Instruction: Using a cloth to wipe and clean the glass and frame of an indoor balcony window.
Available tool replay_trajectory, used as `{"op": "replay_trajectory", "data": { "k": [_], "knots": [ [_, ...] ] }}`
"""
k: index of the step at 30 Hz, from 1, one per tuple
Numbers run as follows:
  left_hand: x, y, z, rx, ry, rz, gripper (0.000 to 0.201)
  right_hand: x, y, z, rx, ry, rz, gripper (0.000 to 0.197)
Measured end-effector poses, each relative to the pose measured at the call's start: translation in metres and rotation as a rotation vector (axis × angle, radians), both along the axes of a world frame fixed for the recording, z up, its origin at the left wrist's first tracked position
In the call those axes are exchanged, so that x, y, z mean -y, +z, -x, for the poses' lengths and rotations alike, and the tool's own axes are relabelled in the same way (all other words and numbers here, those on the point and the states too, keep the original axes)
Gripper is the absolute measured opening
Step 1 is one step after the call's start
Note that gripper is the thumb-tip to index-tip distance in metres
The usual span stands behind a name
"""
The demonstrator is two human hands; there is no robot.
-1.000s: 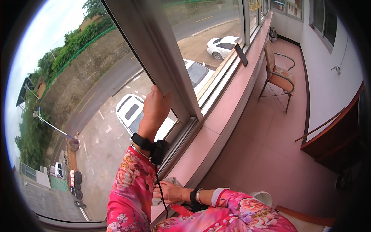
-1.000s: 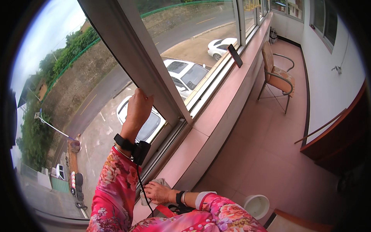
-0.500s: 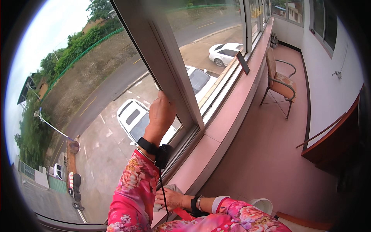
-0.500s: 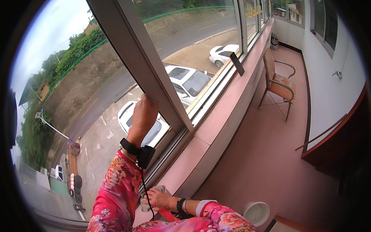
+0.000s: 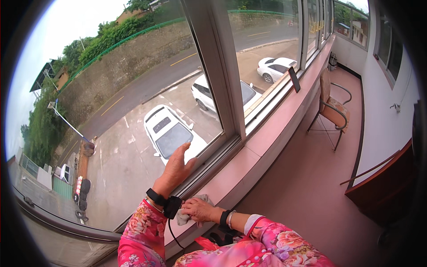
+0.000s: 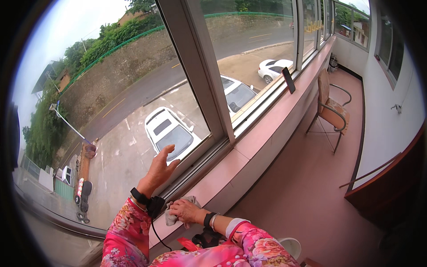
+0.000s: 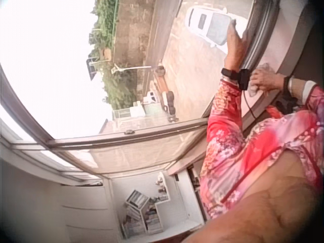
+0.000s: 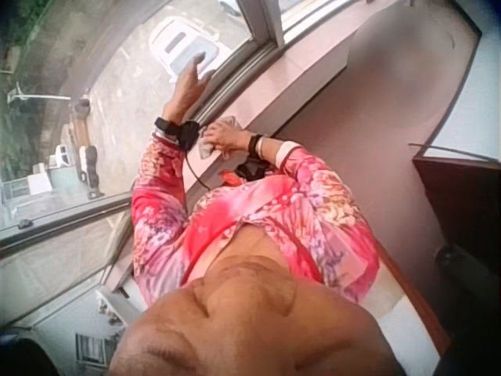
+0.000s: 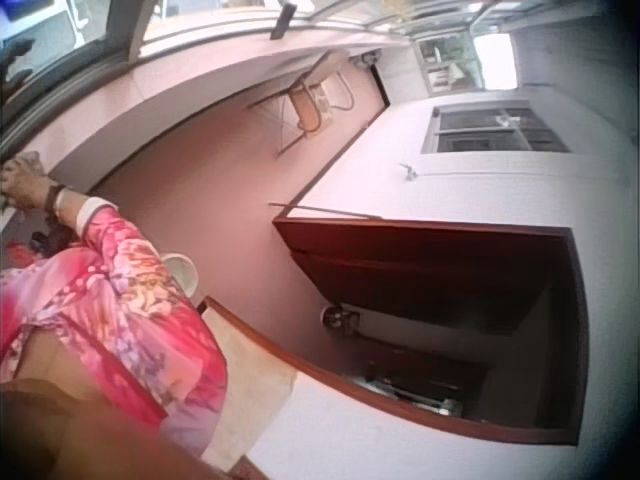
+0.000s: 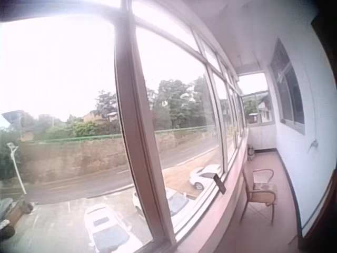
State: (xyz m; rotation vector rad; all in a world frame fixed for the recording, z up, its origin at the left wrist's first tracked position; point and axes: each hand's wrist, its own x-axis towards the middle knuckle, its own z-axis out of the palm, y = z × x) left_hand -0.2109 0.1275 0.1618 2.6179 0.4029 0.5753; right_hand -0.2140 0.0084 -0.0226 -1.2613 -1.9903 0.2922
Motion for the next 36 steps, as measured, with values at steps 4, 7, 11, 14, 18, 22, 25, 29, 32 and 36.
{"op": "replay_trajectory", "data": {
  "k": [4, 7, 11, 14, 18, 22, 25, 29, 32, 36],
  "knots": [
    [-0.002, -0.016, 0.095, 0.012, 0.168, 0.117, 0.038, 0.023, 0.004, -0.035, -0.047, -0.058, 0.131, 0.039],
    [0.002, -0.047, 0.166, -0.003, 0.293, 0.159, 0.034, 0.044, 0.01, -0.085, -0.072, -0.161, 0.206, 0.039],
    [0.018, -0.09, 0.244, 0.026, 0.403, 0.156, 0.031, 0.078, 0.017, -0.182, -0.003, -0.544, 0.15, 0.038],
    [0.033, -0.114, 0.277, 0.081, 0.383, 0.093, 0.031, 0.101, 0.07, -0.211, -0.948, -0.798, 0.683, 0.031],
    [0.044, -0.136, 0.301, 0.099, 0.432, 0.043, 0.035, 0.117, 0.114, -0.201, -1.494, -0.658, 0.107, 0.023],
    [0.047, -0.155, 0.305, 0.124, 0.416, -0.051, 0.039, 0.114, 0.132, -0.203, -1.571, -0.444, 0.032, 0.018],
    [0.053, -0.164, 0.303, 0.166, 0.409, -0.084, 0.04, 0.103, 0.16, -0.197, -1.53, -0.362, 0.018, 0.019],
    [0.061, -0.176, 0.308, 0.143, 0.411, -0.048, 0.036, 0.083, 0.219, -0.201, -1.392, -0.392, -0.034, 0.024],
    [0.067, -0.184, 0.321, 0.129, 0.459, -0.047, 0.032, 0.047, 0.282, -0.226, -1.057, -0.425, -0.268, 0.029],
    [0.066, -0.2, 0.338, 0.149, 0.548, -0.085, 0.033, 0.017, 0.427, -0.223, -0.627, -0.395, -0.641, 0.037]
  ]
}}
